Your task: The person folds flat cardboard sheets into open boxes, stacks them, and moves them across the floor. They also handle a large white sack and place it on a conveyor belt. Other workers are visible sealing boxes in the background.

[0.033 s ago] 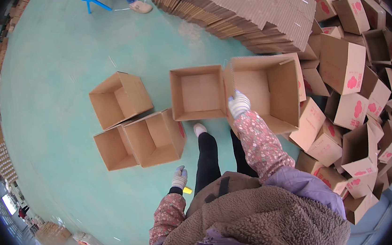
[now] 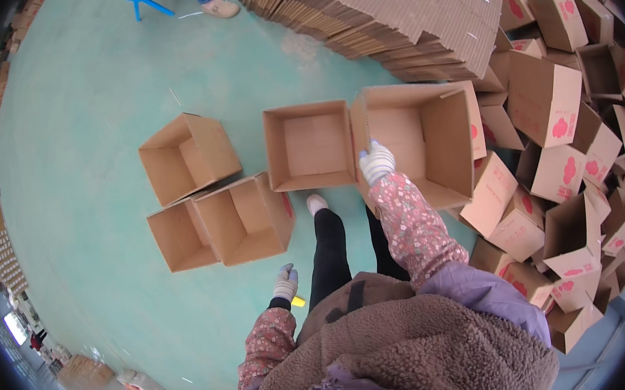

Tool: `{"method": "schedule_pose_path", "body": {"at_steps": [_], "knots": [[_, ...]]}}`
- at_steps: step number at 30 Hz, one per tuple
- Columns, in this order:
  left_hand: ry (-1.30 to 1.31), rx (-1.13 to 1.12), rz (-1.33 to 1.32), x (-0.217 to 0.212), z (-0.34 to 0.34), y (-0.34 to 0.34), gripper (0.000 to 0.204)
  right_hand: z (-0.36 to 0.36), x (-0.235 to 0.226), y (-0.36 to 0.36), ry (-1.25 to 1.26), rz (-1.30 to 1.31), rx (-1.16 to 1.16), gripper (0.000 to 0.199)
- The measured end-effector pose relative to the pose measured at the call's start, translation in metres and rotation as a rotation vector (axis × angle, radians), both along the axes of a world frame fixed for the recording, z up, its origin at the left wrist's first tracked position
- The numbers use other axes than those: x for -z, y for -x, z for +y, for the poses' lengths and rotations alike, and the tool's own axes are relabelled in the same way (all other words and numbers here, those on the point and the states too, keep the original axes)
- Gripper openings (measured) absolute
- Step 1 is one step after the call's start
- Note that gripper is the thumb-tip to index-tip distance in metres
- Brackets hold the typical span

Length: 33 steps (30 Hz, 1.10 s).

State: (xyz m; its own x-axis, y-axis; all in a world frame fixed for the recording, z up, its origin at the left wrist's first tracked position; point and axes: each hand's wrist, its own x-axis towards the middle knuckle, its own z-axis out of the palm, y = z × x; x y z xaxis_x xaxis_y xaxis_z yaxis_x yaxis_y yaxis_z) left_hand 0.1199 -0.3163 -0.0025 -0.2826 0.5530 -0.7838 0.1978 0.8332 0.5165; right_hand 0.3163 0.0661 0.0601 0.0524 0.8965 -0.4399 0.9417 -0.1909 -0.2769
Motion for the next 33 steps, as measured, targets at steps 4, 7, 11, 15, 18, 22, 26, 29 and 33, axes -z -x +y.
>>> {"method": "schedule_pose_path", "body": {"at_steps": [4,7,11,15,18,22,26,29,33], "knots": [[0.019,0.055,-0.001,0.008,-0.008,-0.007,0.029,0.010,0.006,0.022,0.076,0.006,-0.038,0.030],[-0.011,0.111,-0.017,0.014,-0.004,-0.012,0.032,0.023,0.016,0.033,0.070,0.028,-0.129,0.025],[-0.014,0.119,-0.031,0.015,0.000,-0.018,0.032,0.052,0.043,0.036,0.139,0.039,-0.168,0.027],[0.063,0.129,-0.008,0.009,0.002,-0.025,0.030,0.069,0.077,0.034,0.075,0.132,-0.171,0.024],[0.102,0.099,-0.074,0.006,0.013,-0.036,0.029,0.069,0.101,0.021,0.122,0.192,-0.209,0.028],[0.111,0.207,-0.093,-0.003,0.036,-0.062,0.029,0.051,0.120,-0.025,0.009,0.345,-0.167,0.032],[-0.056,0.428,-0.062,-0.011,0.061,-0.105,0.032,0.057,0.131,-0.123,-0.058,0.179,0.014,0.029],[-0.096,0.605,-0.066,-0.015,0.070,-0.133,0.035,0.106,0.146,-0.196,0.079,-0.116,0.009,0.039],[-0.010,0.640,-0.055,-0.016,0.073,-0.150,0.035,0.174,0.163,-0.242,0.092,-0.281,-0.114,0.049]]}}
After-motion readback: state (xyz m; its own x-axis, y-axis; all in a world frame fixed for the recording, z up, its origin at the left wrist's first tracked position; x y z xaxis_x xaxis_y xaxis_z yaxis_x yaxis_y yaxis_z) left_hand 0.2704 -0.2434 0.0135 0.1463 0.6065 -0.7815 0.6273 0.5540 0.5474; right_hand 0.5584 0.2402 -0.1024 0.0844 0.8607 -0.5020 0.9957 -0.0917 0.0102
